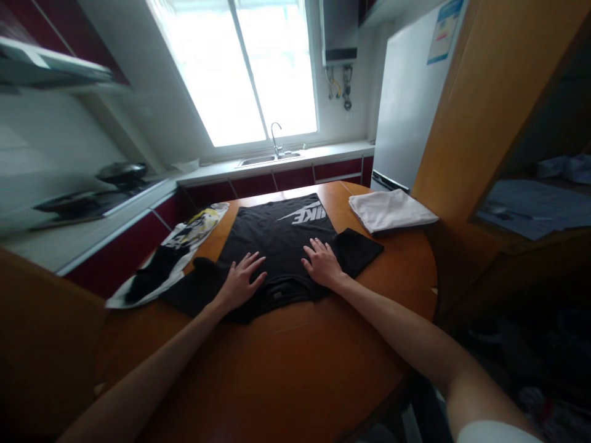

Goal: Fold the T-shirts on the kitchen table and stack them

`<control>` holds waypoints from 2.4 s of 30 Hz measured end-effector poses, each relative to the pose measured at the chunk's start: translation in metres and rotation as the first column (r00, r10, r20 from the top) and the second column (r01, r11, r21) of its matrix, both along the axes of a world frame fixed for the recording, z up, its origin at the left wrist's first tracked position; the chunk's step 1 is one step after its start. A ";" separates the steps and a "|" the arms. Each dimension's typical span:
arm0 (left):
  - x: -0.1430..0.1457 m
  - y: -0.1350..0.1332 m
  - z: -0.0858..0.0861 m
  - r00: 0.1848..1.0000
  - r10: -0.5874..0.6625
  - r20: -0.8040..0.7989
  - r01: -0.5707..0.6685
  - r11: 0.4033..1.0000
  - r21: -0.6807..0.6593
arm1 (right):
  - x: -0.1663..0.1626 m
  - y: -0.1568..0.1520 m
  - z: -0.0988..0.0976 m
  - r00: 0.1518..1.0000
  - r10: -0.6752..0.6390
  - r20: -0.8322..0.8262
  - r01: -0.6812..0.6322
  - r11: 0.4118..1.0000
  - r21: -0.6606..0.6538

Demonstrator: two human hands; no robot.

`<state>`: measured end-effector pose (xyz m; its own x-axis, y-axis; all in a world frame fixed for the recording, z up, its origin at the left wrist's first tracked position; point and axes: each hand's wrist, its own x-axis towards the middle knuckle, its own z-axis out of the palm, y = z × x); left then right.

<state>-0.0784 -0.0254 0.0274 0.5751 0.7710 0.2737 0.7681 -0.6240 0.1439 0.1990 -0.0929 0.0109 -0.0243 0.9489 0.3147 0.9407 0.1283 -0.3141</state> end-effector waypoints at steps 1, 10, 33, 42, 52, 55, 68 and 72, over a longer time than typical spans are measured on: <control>0.003 -0.005 0.000 0.999 -0.044 0.004 0.044 0.999 0.000 | -0.003 -0.002 0.000 0.999 0.036 -0.006 -0.036 0.999 0.013; 0.012 -0.024 -0.003 0.979 -0.203 -0.006 0.201 0.972 -0.124 | -0.014 -0.011 -0.002 0.983 0.183 -0.021 -0.184 0.981 -0.059; -0.004 -0.024 -0.010 0.981 -0.151 -0.119 0.121 0.967 -0.224 | 0.009 -0.006 0.000 0.996 0.070 0.054 -0.052 0.960 -0.275; -0.002 -0.021 -0.001 0.996 -0.084 -0.039 0.076 0.983 -0.169 | 0.004 -0.010 0.003 0.996 0.088 0.025 -0.081 0.978 -0.190; 0.007 -0.043 0.008 0.948 -0.318 -0.012 0.313 0.938 -0.148 | -0.012 -0.023 0.008 0.960 0.278 0.041 -0.265 0.944 -0.197; 0.010 -0.047 0.007 0.936 -0.350 -0.043 0.335 0.920 -0.202 | -0.012 -0.024 0.008 0.953 0.302 0.018 -0.294 0.937 -0.189; 0.006 -0.041 0.002 0.947 -0.312 -0.072 0.291 0.933 -0.212 | -0.012 -0.027 0.010 0.933 0.360 0.004 -0.352 0.915 -0.196; 0.005 -0.040 0.002 0.946 -0.317 -0.073 0.296 0.931 -0.212 | -0.012 -0.027 0.009 0.934 0.358 0.019 -0.343 0.909 -0.238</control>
<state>-0.0732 -0.0656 0.0298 0.8087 0.5850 0.0612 0.5613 -0.7987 0.2168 0.1875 -0.1202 0.0198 -0.3808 0.9212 0.0793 0.8664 0.3855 -0.3175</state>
